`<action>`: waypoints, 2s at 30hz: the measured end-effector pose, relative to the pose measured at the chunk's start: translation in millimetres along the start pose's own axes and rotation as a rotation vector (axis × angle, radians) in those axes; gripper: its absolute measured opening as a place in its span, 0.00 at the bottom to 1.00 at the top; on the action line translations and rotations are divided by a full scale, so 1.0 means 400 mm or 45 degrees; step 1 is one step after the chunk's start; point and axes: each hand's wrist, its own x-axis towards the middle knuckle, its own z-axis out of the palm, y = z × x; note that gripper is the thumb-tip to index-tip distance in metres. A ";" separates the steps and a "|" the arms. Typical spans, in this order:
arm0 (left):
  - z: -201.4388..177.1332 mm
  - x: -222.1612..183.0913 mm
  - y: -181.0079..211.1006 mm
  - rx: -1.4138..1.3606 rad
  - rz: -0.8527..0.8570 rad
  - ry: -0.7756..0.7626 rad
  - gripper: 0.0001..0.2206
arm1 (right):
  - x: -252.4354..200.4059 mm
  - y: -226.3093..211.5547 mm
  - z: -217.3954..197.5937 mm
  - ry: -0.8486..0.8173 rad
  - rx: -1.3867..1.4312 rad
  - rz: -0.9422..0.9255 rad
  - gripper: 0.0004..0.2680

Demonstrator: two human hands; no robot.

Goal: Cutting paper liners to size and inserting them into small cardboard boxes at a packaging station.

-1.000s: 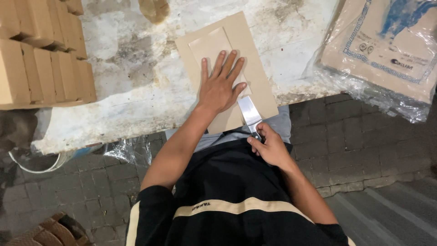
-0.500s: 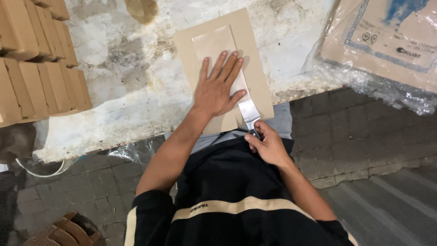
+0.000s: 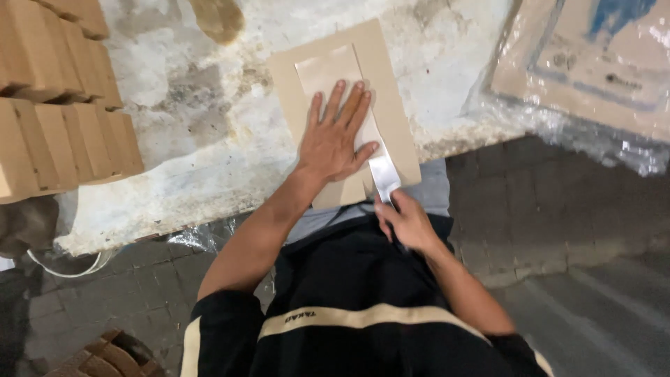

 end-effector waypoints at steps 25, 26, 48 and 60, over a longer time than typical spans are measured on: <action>0.022 0.004 -0.007 -0.211 -0.127 0.274 0.32 | -0.096 0.049 -0.041 0.023 0.264 -0.004 0.07; 0.020 0.015 -0.015 -0.188 -0.143 0.228 0.31 | -0.084 0.049 -0.039 0.031 0.295 0.003 0.06; -0.023 0.013 -0.020 -0.058 -0.162 0.038 0.30 | 0.015 -0.049 -0.019 0.095 0.341 -0.056 0.09; -0.015 0.012 -0.021 -0.065 -0.151 0.059 0.30 | 0.030 -0.004 0.000 0.179 0.594 -0.065 0.04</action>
